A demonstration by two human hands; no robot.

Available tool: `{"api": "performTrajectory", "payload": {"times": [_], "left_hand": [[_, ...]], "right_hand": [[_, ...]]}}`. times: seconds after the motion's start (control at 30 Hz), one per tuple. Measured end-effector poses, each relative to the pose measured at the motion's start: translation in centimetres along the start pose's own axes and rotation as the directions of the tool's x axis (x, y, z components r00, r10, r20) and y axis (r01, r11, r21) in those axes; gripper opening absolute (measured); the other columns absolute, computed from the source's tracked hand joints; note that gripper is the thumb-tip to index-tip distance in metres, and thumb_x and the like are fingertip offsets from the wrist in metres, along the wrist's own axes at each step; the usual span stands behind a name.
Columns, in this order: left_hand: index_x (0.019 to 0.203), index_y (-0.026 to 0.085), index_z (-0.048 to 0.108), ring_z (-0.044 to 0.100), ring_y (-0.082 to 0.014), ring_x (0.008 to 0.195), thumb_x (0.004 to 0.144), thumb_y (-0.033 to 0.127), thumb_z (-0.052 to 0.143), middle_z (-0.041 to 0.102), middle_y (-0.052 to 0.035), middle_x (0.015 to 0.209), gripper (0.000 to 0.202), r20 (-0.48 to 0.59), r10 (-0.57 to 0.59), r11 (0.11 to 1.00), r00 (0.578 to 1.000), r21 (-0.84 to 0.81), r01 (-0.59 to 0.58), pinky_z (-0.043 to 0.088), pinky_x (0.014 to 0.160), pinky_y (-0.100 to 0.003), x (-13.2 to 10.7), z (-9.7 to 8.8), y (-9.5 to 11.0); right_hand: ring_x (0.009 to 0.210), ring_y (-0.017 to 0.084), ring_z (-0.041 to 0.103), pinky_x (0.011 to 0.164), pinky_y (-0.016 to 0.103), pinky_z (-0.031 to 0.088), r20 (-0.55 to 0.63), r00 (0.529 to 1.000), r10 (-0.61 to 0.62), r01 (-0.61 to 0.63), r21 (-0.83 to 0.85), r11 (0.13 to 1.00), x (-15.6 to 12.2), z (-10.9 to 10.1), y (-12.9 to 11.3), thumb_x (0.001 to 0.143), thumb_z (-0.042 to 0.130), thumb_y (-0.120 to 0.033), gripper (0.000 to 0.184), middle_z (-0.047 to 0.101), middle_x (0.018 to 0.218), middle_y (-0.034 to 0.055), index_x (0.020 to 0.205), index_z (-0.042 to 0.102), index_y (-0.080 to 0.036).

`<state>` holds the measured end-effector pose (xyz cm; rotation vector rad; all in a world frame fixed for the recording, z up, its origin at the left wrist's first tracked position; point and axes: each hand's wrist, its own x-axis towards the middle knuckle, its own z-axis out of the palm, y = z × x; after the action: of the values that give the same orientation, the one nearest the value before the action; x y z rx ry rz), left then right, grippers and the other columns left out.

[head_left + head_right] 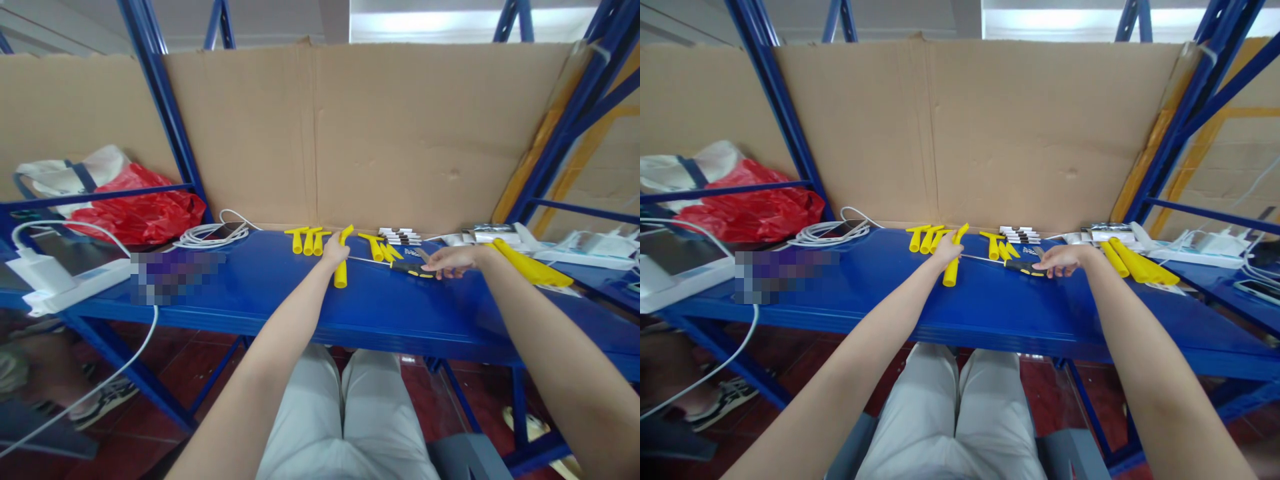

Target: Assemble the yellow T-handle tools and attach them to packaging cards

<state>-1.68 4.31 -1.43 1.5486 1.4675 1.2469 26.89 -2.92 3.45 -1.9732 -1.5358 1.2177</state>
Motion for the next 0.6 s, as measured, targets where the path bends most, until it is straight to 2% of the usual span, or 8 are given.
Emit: {"api": "performTrajectory", "payload": {"times": [0.1, 0.17, 0.23, 0.33, 0.43, 0.53, 0.6], "left_hand": [[0.137, 0.017, 0.051, 0.068, -0.0177, 0.074, 0.066, -0.001, 0.062, 0.069, -0.0113, 0.11, 0.075, 0.004, 0.019, 1.0, 1.0, -0.003, -0.019, 0.051, 0.067, -0.024, -0.1, 0.0, 0.2], [0.135, 0.017, 0.053, 0.069, -0.0178, 0.077, 0.065, -0.001, 0.064, 0.067, -0.0115, 0.116, 0.073, 0.012, 0.036, 0.999, 0.999, -0.003, -0.036, 0.051, 0.071, -0.024, -0.3, 0.0, 0.3], [0.133, 0.018, 0.056, 0.069, -0.0181, 0.081, 0.065, 0.0, 0.065, 0.067, -0.0109, 0.118, 0.071, 0.037, 0.052, 0.999, 0.998, 0.005, -0.052, 0.052, 0.075, -0.025, -0.5, 0.1, 0.4], [0.128, 0.018, 0.06, 0.068, -0.0192, 0.089, 0.064, 0.001, 0.067, 0.068, -0.01, 0.115, 0.067, 0.067, 0.074, 0.997, 0.995, 0.008, -0.075, 0.051, 0.08, -0.025, -0.8, 0.3, 0.5], [0.125, 0.016, 0.062, 0.067, -0.0205, 0.094, 0.063, 0.001, 0.066, 0.067, -0.0108, 0.116, 0.064, 0.085, 0.093, 0.995, 0.992, 0.041, -0.096, 0.051, 0.082, -0.026, -0.8, 0.5, 0.4], [0.124, 0.016, 0.063, 0.067, -0.0212, 0.094, 0.063, 0.002, 0.067, 0.067, -0.0115, 0.117, 0.063, 0.098, 0.108, 0.991, 0.989, 0.067, -0.115, 0.052, 0.082, -0.027, -0.8, 0.5, 0.3], [0.124, 0.016, 0.062, 0.067, -0.0216, 0.095, 0.063, 0.003, 0.068, 0.067, -0.0117, 0.116, 0.063, 0.111, 0.113, 0.99, 0.987, 0.071, -0.121, 0.052, 0.082, -0.027, -0.8, 0.5, 0.3]], "right_hand": [[0.044, 0.012, 0.049, 0.033, 0.02, 0.035, -0.074, 0.997, -0.017, 0.014, -0.05, 0.999, 0.5, -0.4, -0.1, 0.04, 0.093, -0.04, 0.05, 0.058, 0.056, 0.0005, 0.067, 0.056, -0.02], [0.044, 0.013, 0.05, 0.034, 0.021, 0.036, -0.122, 0.992, -0.035, 0.02, -0.118, 0.993, 1.0, -0.6, -0.3, 0.043, 0.092, -0.039, 0.047, 0.058, 0.055, 0.0021, 0.066, 0.057, -0.019], [0.044, 0.013, 0.051, 0.033, 0.021, 0.035, -0.178, 0.982, -0.068, 0.037, -0.171, 0.985, 1.8, -0.7, -0.4, 0.048, 0.091, -0.034, 0.04, 0.057, 0.054, 0.003, 0.063, 0.057, -0.019], [0.041, 0.012, 0.05, 0.031, 0.019, 0.032, -0.273, 0.953, -0.131, 0.089, -0.161, 0.983, 3.1, -0.6, -0.7, 0.054, 0.086, -0.021, 0.029, 0.054, 0.049, 0.0005, 0.059, 0.058, -0.019], [0.041, 0.01, 0.049, 0.03, 0.016, 0.03, -0.291, 0.935, -0.205, 0.167, -0.15, 0.975, 4.8, -0.3, -1.0, 0.053, 0.079, -0.012, 0.018, 0.057, 0.05, -0.0021, 0.059, 0.064, -0.02], [0.056, 0.017, 0.06, 0.04, 0.022, 0.044, -0.298, 0.908, -0.293, 0.208, -0.286, 0.935, 6.5, 0.3, -1.4, 0.056, 0.071, -0.012, 0.012, 0.066, 0.059, -0.0001, 0.062, 0.069, -0.022], [0.078, 0.026, 0.067, 0.06, 0.03, 0.054, -0.307, 0.893, -0.329, 0.191, -0.403, 0.895, 7.6, 0.6, -1.7, 0.058, 0.068, -0.011, 0.011, 0.07, 0.069, 0.004, 0.058, 0.068, -0.022]]}}
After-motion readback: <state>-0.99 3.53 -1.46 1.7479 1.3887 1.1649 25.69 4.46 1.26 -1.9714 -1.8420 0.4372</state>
